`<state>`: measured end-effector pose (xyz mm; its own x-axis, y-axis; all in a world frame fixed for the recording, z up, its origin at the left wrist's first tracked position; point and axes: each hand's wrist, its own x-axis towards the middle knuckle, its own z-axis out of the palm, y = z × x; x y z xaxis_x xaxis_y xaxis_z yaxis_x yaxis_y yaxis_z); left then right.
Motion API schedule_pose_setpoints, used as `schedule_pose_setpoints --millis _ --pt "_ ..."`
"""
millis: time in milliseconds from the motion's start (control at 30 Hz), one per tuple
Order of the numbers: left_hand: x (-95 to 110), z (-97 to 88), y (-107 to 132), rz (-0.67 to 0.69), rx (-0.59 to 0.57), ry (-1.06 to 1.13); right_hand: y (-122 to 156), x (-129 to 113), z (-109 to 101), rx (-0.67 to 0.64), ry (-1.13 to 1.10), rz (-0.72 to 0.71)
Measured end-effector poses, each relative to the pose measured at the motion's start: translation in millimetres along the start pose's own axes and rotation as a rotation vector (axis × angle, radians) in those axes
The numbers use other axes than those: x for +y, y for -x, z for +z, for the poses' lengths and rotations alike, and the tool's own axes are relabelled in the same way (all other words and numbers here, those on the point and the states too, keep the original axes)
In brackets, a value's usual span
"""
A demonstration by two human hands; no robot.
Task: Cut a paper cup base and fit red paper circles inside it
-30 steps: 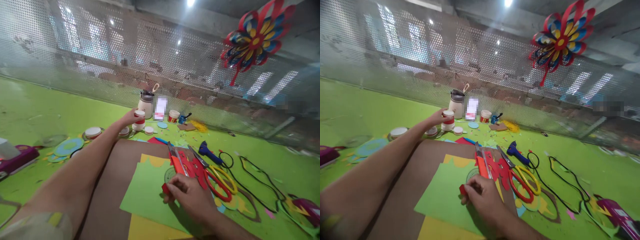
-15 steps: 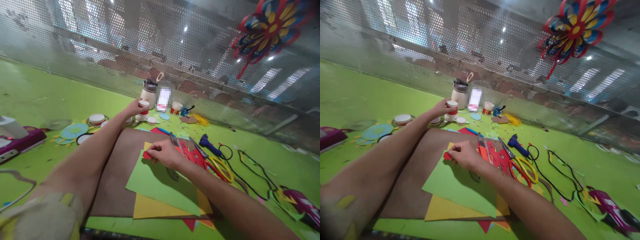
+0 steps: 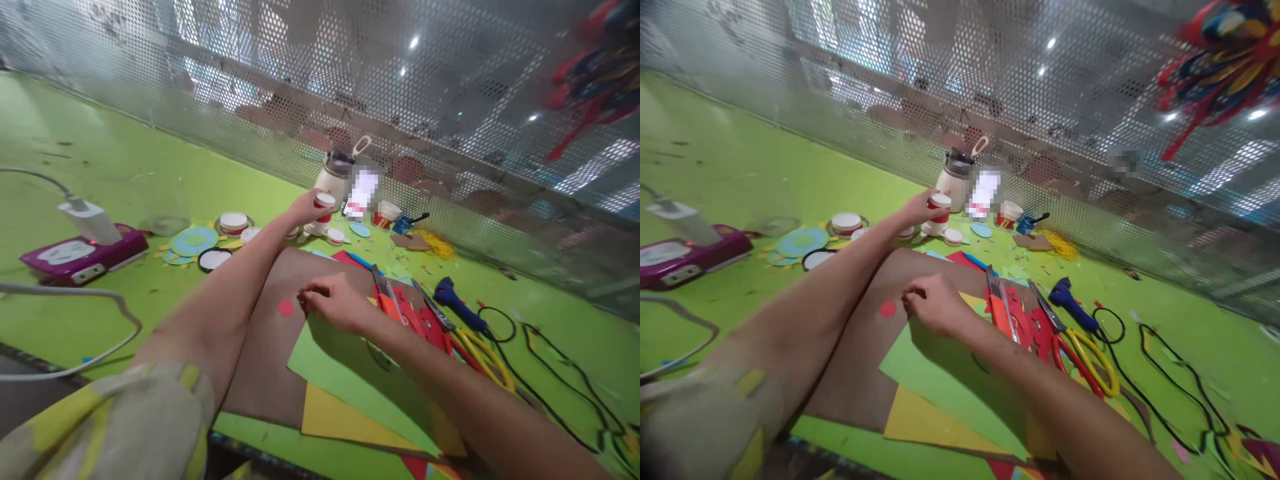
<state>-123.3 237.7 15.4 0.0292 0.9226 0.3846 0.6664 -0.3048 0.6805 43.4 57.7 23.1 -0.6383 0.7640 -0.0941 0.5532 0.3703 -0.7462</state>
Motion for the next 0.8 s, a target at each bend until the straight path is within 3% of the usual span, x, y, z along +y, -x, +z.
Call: schedule_pose_setpoints --millis 200,333,433,600,800 --pt "2 -2.6 1 0.011 -0.01 -0.01 50 22 -22 0.186 0.084 -0.082" --pt "4 -5.5 1 0.019 -0.009 -0.018 63 33 -26 0.192 0.184 -0.196" --pt "3 -6.0 1 0.054 -0.017 -0.011 51 27 -22 0.123 0.248 -0.276" --pt "1 -1.5 -2 0.122 -0.065 0.019 6 -4 -9 -0.081 0.368 -0.421" --pt "-6 4.1 -4 0.09 -0.086 0.049 -25 -15 -7 -0.307 0.451 -0.431"
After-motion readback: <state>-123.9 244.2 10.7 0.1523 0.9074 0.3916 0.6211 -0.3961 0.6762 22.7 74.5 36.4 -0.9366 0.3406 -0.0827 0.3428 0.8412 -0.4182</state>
